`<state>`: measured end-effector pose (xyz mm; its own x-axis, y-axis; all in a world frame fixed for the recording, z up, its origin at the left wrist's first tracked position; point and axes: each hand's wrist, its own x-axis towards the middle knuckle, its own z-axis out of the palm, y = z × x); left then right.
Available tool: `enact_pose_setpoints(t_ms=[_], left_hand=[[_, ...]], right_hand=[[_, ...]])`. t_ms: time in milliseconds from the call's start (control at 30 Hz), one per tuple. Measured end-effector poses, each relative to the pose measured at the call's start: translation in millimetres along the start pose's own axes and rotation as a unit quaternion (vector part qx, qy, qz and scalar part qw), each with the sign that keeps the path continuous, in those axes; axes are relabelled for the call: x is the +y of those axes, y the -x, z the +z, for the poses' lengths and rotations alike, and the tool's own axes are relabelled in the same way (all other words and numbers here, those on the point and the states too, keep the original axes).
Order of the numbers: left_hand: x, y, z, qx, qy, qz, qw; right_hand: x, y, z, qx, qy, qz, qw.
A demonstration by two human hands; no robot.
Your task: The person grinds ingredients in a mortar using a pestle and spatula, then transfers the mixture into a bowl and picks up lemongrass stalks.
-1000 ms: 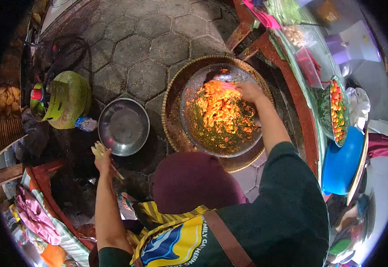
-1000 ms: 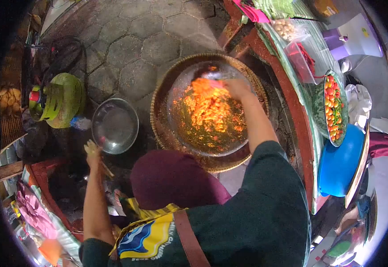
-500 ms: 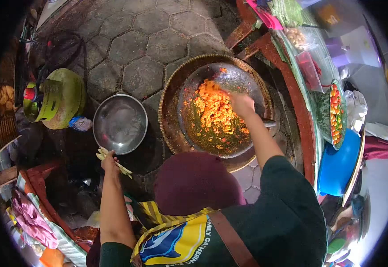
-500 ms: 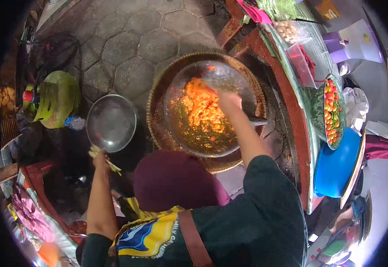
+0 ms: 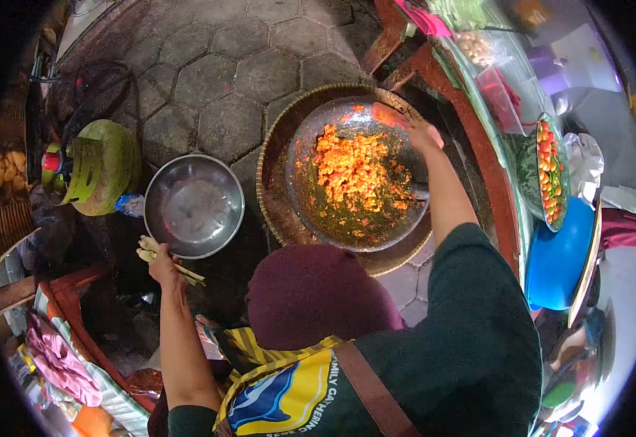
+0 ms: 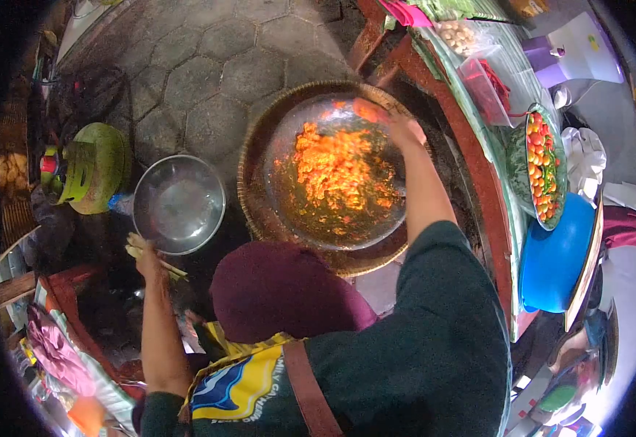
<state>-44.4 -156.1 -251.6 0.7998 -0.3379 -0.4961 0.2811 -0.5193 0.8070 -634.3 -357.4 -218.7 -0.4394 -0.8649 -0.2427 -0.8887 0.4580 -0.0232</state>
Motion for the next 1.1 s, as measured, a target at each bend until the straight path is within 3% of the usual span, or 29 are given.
enact_pose_setpoints(t_ms=[133,200,300,433,533,633,667,700,733,800,867,933,1000,1033,1100], left_hand=[[19.6,28.9,4.3,-0.038,0.048,0.022,0.998],[21.7,29.5,1.9,-0.048,0.038,0.032,0.998],[30.3,38.8,-3.4,-0.060,0.016,0.051,0.997],[36.9,43.6,-16.4,-0.109,-0.013,0.037,0.993],[42.5,55.8,-12.0,-0.098,-0.026,0.049,0.994],[36.5,50.1,-10.6,-0.118,-0.022,0.047,0.992],[42.3,56.5,-9.2,-0.116,-0.021,0.048,0.992],[52.0,68.4,-5.4,-0.108,-0.017,0.035,0.993],[58.3,74.4,-3.6,-0.100,-0.011,0.022,0.995],[53.0,69.5,-7.7,-0.127,0.008,0.029,0.991],[50.4,67.0,-9.1,-0.154,0.028,0.035,0.987],[50.0,69.7,-4.6,-0.154,-0.009,0.033,0.988],[57.1,85.4,1.4,-0.155,-0.013,0.030,0.987],[60.3,92.1,3.6,-0.154,-0.019,0.028,0.988],[59.8,95.0,7.0,-0.160,-0.019,0.033,0.986]], right_hand=[[-47.5,21.5,6.6,-0.094,0.011,-0.100,0.991],[-61.6,31.8,19.2,-0.115,0.121,-0.270,0.948],[-49.0,48.4,-25.8,-0.150,0.114,-0.238,0.953],[14.6,27.0,-33.5,-0.093,0.249,0.002,0.964],[31.0,21.4,-13.5,-0.012,0.308,0.054,0.950],[6.5,31.4,12.4,0.013,0.163,-0.062,0.985],[-16.8,40.0,17.1,-0.048,0.315,-0.104,0.942],[-36.1,42.5,29.6,-0.091,0.316,-0.130,0.935],[-45.6,47.1,44.5,-0.076,0.282,-0.180,0.939],[-50.2,42.7,51.7,-0.119,0.258,-0.197,0.938],[-42.1,34.3,61.1,-0.151,0.117,-0.258,0.947],[-38.7,41.9,46.7,-0.187,0.097,-0.217,0.953],[-18.7,23.4,75.5,-0.213,0.027,-0.241,0.947],[-13.9,22.8,76.3,-0.197,0.016,-0.294,0.935],[-6.3,23.8,76.4,-0.224,-0.018,-0.280,0.933]])
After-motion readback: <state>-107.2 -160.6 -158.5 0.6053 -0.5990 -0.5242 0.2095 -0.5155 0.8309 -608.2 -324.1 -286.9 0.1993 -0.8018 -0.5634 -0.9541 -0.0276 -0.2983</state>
